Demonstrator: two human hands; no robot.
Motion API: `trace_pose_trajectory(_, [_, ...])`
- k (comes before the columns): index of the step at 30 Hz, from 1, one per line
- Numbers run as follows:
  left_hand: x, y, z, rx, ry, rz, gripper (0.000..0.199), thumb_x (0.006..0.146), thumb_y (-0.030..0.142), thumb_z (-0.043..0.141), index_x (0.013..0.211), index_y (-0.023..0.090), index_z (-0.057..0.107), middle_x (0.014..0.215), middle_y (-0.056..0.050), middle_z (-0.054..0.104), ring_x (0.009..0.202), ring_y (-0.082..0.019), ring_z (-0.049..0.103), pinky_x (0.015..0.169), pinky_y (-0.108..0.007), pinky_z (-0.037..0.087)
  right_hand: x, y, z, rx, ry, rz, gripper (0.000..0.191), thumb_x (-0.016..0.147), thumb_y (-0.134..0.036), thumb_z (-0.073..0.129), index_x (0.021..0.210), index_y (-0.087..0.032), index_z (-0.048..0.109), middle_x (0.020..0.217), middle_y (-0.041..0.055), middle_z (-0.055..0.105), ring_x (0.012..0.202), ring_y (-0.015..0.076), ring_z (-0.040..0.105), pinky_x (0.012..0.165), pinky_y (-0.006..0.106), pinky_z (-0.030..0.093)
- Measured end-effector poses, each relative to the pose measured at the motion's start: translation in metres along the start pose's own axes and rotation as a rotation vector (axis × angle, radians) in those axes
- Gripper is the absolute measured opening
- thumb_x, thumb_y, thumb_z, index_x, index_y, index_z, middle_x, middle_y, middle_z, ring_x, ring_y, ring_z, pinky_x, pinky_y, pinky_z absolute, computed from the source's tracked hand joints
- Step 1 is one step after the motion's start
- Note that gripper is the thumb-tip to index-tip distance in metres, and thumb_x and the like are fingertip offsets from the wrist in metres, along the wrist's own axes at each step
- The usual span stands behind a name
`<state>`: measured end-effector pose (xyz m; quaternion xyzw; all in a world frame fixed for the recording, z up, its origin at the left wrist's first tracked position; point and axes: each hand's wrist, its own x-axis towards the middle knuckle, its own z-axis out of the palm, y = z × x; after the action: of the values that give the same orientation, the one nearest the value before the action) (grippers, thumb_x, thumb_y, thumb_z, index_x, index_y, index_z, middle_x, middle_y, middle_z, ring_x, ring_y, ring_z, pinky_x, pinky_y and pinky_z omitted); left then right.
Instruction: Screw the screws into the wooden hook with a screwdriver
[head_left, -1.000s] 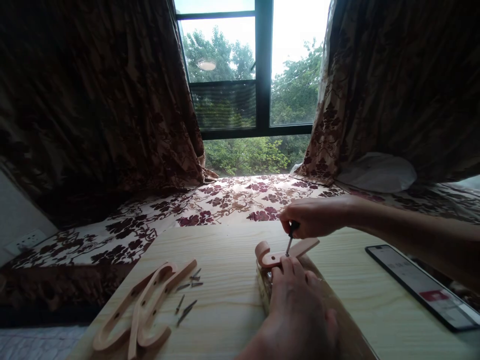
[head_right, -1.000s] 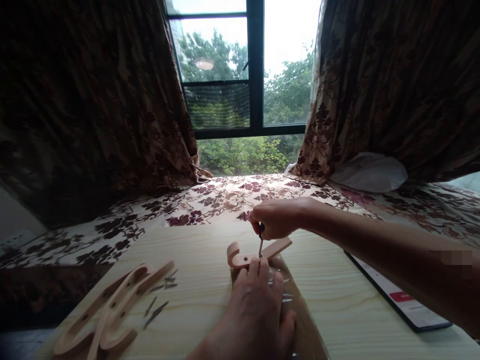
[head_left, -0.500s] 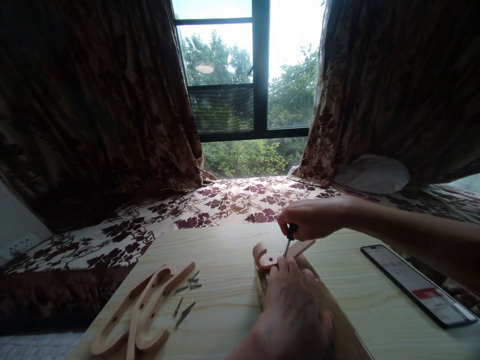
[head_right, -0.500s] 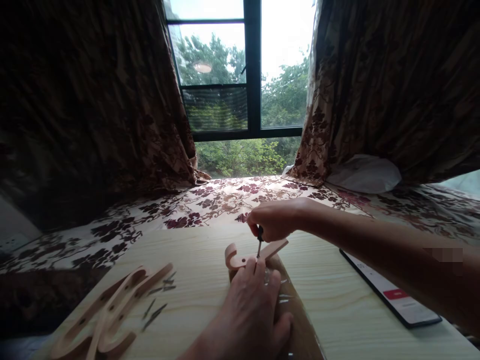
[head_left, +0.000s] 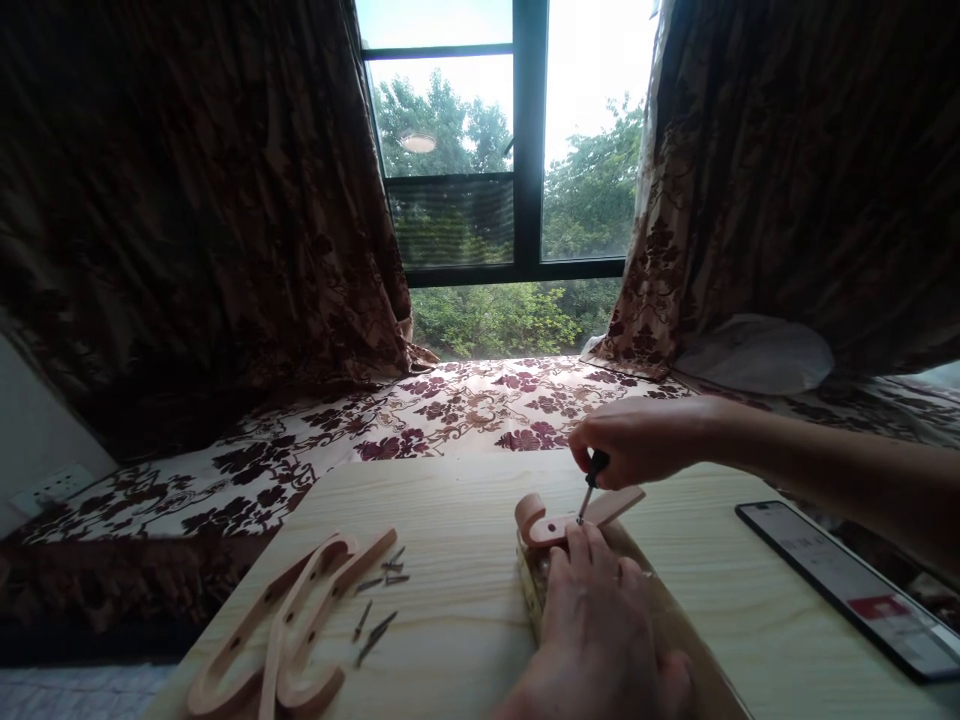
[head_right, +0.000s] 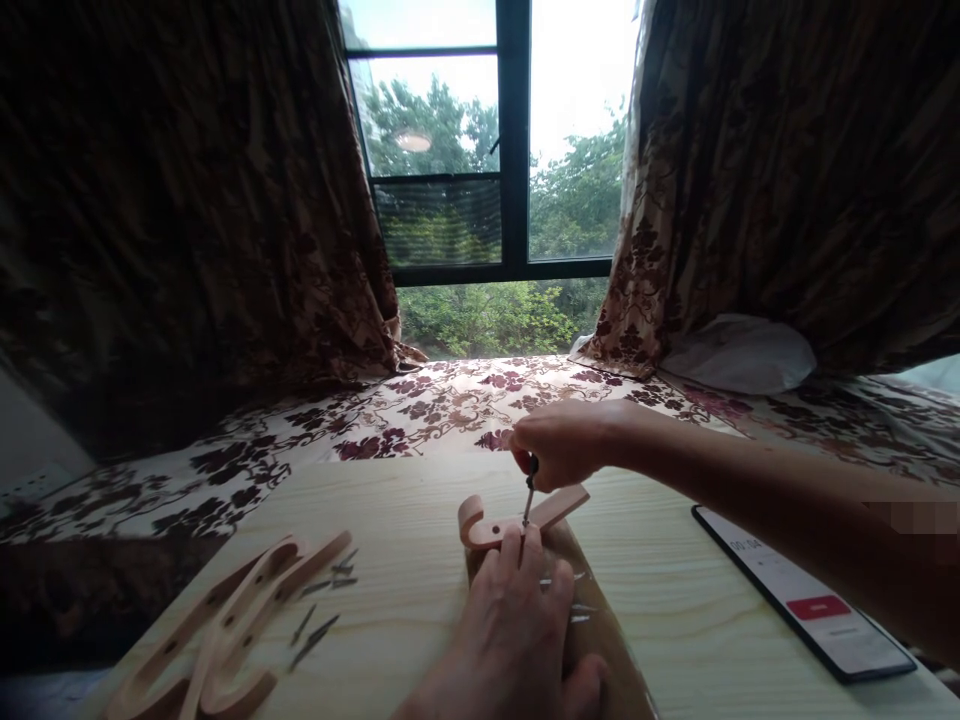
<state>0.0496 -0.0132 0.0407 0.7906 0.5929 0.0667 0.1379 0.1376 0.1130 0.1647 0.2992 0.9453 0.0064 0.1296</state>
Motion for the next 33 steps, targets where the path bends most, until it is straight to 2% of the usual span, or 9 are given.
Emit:
trace_pose_trajectory(3, [0.007, 0.002, 0.007, 0.07, 0.011, -0.002, 0.074, 0.083, 0.054, 0.056, 0.138, 0.005, 0.046, 0.147, -0.029, 0.028, 0.137, -0.046, 0.018, 0.107, -0.061, 0.024, -0.004, -0.001, -0.003, 0.012, -0.015, -0.015, 0.034, 0.067, -0.017, 0.056, 0.097, -0.019, 0.071, 0.081, 0.0054, 0.071, 0.068, 0.0171, 0.057, 0.054, 0.024, 0.033])
trace_pose_trajectory(5, [0.015, 0.001, 0.021, 0.117, 0.026, -0.005, 0.075, 0.08, 0.054, 0.06, 0.137, 0.006, 0.047, 0.146, -0.03, 0.03, 0.134, -0.05, 0.022, 0.101, -0.067, 0.028, -0.007, -0.002, -0.004, 0.022, -0.02, -0.03, 0.032, 0.067, -0.016, 0.056, 0.095, -0.019, 0.072, 0.081, 0.0052, 0.071, 0.067, 0.0162, 0.057, 0.055, 0.024, 0.033])
trace_pose_trajectory(9, [0.033, -0.006, 0.06, 0.193, 0.102, -0.047, 0.044, 0.087, 0.029, 0.049, 0.126, 0.012, 0.059, 0.142, -0.026, 0.039, 0.128, -0.05, 0.033, 0.09, -0.068, 0.037, -0.01, -0.008, -0.003, 0.004, -0.011, -0.044, 0.028, 0.068, -0.017, 0.057, 0.091, -0.019, 0.072, 0.081, 0.0054, 0.072, 0.067, 0.0164, 0.057, 0.054, 0.024, 0.032])
trace_pose_trajectory(12, [0.039, -0.01, 0.075, 0.229, 0.165, -0.032, 0.038, 0.087, 0.022, 0.047, 0.121, 0.016, 0.063, 0.14, -0.023, 0.044, 0.126, -0.048, 0.037, 0.087, -0.063, 0.042, -0.011, -0.009, -0.002, -0.013, 0.002, -0.028, 0.027, 0.069, -0.018, 0.057, 0.091, -0.019, 0.072, 0.081, 0.0064, 0.072, 0.068, 0.0173, 0.057, 0.054, 0.025, 0.032])
trace_pose_trajectory(14, [0.038, -0.011, 0.073, 0.251, 0.197, -0.013, 0.037, 0.086, 0.022, 0.048, 0.119, 0.017, 0.064, 0.138, -0.021, 0.047, 0.123, -0.046, 0.04, 0.085, -0.059, 0.045, -0.012, -0.009, -0.001, -0.015, 0.007, -0.017, 0.027, 0.069, -0.019, 0.058, 0.093, -0.018, 0.072, 0.082, 0.0074, 0.072, 0.069, 0.0179, 0.058, 0.054, 0.025, 0.032])
trace_pose_trajectory(17, [0.035, -0.01, 0.057, 0.239, 0.231, -0.001, 0.033, 0.086, 0.02, 0.045, 0.111, 0.018, 0.068, 0.133, -0.019, 0.051, 0.118, -0.043, 0.045, 0.083, -0.054, 0.047, -0.013, -0.007, -0.001, -0.017, 0.009, -0.011, 0.029, 0.068, -0.018, 0.058, 0.094, -0.018, 0.071, 0.086, 0.0083, 0.071, 0.073, 0.0188, 0.059, 0.056, 0.025, 0.033])
trace_pose_trajectory(22, [0.031, -0.008, 0.039, 0.167, 0.164, 0.007, 0.035, 0.089, 0.019, 0.04, 0.11, 0.017, 0.067, 0.128, -0.022, 0.053, 0.111, -0.04, 0.048, 0.082, -0.054, 0.046, -0.013, -0.007, -0.002, -0.006, 0.0, -0.005, 0.029, 0.068, -0.017, 0.057, 0.092, -0.019, 0.071, 0.084, 0.0066, 0.071, 0.072, 0.018, 0.059, 0.056, 0.025, 0.032])
trace_pose_trajectory(30, [0.047, -0.014, 0.081, 0.193, 0.26, -0.074, 0.035, 0.093, 0.025, 0.038, 0.107, 0.021, 0.069, 0.138, -0.019, 0.048, 0.124, -0.045, 0.04, 0.087, -0.062, 0.043, -0.012, -0.007, -0.002, 0.004, 0.0, 0.003, 0.03, 0.067, -0.022, 0.057, 0.093, -0.02, 0.071, 0.083, 0.007, 0.072, 0.074, 0.021, 0.06, 0.055, 0.026, 0.033])
trace_pose_trajectory(33, [0.051, -0.012, 0.087, 0.187, 0.266, -0.104, 0.034, 0.092, 0.023, 0.041, 0.11, 0.019, 0.069, 0.137, -0.018, 0.049, 0.124, -0.044, 0.041, 0.091, -0.063, 0.042, -0.013, -0.005, 0.0, 0.013, 0.029, -0.013, 0.031, 0.067, -0.016, 0.055, 0.093, -0.021, 0.072, 0.085, 0.0058, 0.072, 0.074, 0.0195, 0.061, 0.056, 0.025, 0.034])
